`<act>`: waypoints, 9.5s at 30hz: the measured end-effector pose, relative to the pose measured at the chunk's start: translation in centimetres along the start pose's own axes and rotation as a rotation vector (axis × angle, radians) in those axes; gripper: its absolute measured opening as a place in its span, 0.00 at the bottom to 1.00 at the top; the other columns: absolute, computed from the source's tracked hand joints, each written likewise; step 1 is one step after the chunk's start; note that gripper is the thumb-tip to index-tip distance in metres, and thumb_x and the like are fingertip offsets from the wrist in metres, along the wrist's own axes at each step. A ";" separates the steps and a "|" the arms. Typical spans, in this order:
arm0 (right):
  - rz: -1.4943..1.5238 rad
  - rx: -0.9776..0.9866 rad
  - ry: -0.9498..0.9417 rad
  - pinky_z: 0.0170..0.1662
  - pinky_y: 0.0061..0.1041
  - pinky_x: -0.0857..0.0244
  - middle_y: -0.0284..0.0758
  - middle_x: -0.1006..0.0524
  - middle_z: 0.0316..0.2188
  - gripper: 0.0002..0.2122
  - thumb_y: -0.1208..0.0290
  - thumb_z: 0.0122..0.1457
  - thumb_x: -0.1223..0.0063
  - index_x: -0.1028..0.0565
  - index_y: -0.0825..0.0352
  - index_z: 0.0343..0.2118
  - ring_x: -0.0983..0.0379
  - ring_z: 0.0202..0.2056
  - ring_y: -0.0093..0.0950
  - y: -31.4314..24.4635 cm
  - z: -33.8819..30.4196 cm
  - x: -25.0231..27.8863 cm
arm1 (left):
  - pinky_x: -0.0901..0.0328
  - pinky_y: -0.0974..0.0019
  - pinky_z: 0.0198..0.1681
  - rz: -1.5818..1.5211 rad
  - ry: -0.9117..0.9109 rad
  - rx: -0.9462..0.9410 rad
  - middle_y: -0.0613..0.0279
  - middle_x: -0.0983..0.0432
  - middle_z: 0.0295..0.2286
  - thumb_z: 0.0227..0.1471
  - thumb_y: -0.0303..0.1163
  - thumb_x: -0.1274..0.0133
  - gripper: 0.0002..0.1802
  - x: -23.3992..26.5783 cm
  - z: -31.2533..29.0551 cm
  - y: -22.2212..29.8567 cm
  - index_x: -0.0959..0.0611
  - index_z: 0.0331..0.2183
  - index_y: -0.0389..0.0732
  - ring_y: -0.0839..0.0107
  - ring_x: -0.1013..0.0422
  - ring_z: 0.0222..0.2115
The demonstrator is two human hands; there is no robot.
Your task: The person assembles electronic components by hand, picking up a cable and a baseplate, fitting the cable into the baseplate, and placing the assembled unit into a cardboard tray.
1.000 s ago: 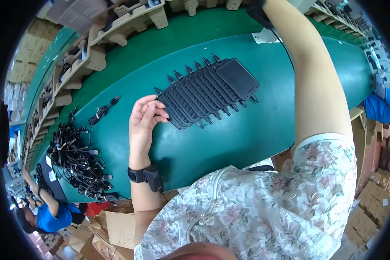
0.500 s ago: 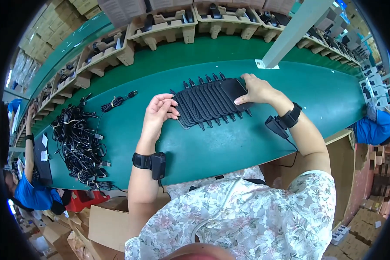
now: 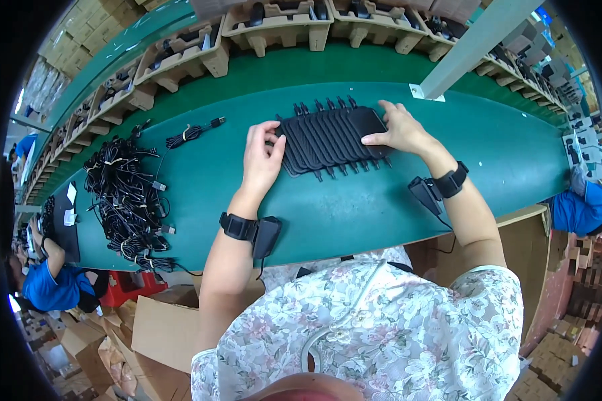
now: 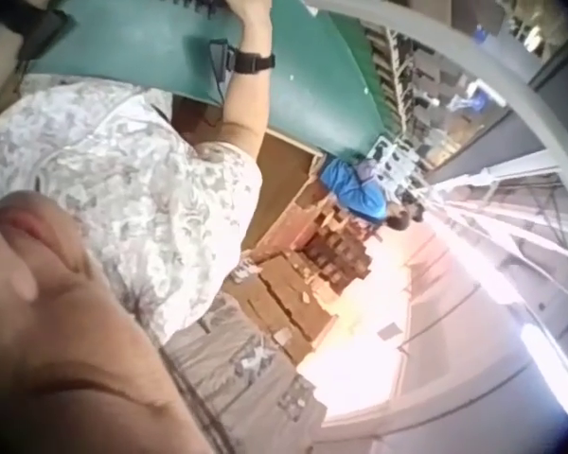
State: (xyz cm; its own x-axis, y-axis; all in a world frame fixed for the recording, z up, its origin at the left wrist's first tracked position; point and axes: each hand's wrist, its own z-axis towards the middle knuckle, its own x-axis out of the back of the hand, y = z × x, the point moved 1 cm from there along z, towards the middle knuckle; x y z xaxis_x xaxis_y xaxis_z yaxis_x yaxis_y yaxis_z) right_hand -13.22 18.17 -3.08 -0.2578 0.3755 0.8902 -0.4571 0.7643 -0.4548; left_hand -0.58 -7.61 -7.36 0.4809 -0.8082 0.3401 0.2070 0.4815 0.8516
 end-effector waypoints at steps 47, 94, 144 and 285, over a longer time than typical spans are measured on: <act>-0.167 0.705 0.513 0.40 0.32 0.37 0.44 0.26 0.34 0.10 0.68 0.54 0.53 0.26 0.68 0.35 0.30 0.38 0.40 -14.3 18.2 1.9 | 0.35 0.55 0.31 0.085 0.210 0.050 0.51 0.33 0.34 0.49 0.25 0.55 0.09 0.4 -0.5 0.8 0.31 0.36 0.38 0.51 0.32 0.29; -0.260 0.832 -0.230 0.44 0.36 0.38 0.41 0.27 0.39 0.19 0.63 0.54 0.53 0.33 0.63 0.48 0.30 0.41 0.38 -15.8 -0.9 2.2 | 0.42 0.80 0.12 -0.900 -0.696 0.440 0.64 0.29 0.20 0.57 0.45 0.59 0.16 2.4 0.6 4.2 0.30 0.32 0.41 0.80 0.36 0.12; -0.405 -0.103 0.658 0.32 0.38 0.35 0.46 0.26 0.23 0.13 0.60 0.52 0.51 0.26 0.67 0.28 0.29 0.35 0.43 6.1 22.2 11.3 | 0.38 0.78 0.23 -0.616 -0.172 0.554 0.62 0.27 0.26 0.56 0.31 0.56 0.08 1.2 1.6 1.0 0.27 0.36 0.38 0.80 0.33 0.22; -0.326 1.119 -0.524 0.51 0.35 0.42 0.42 0.40 0.50 0.30 0.60 0.47 0.43 0.40 0.52 0.54 0.39 0.49 0.41 -33.1 9.7 -11.1 | 0.35 0.54 0.31 -0.175 0.216 -0.059 0.48 0.27 0.30 0.49 0.34 0.55 0.11 1.5 0.1 -3.2 0.24 0.34 0.39 0.53 0.29 0.34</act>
State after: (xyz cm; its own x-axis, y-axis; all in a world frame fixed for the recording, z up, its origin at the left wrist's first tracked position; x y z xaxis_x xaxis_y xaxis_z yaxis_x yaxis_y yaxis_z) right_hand -3.42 -16.40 1.87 -0.1858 -0.1909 0.9638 -0.9607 -0.1704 -0.2190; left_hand -0.63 -10.41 -9.56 0.6025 -0.7928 0.0922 0.3485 0.3653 0.8632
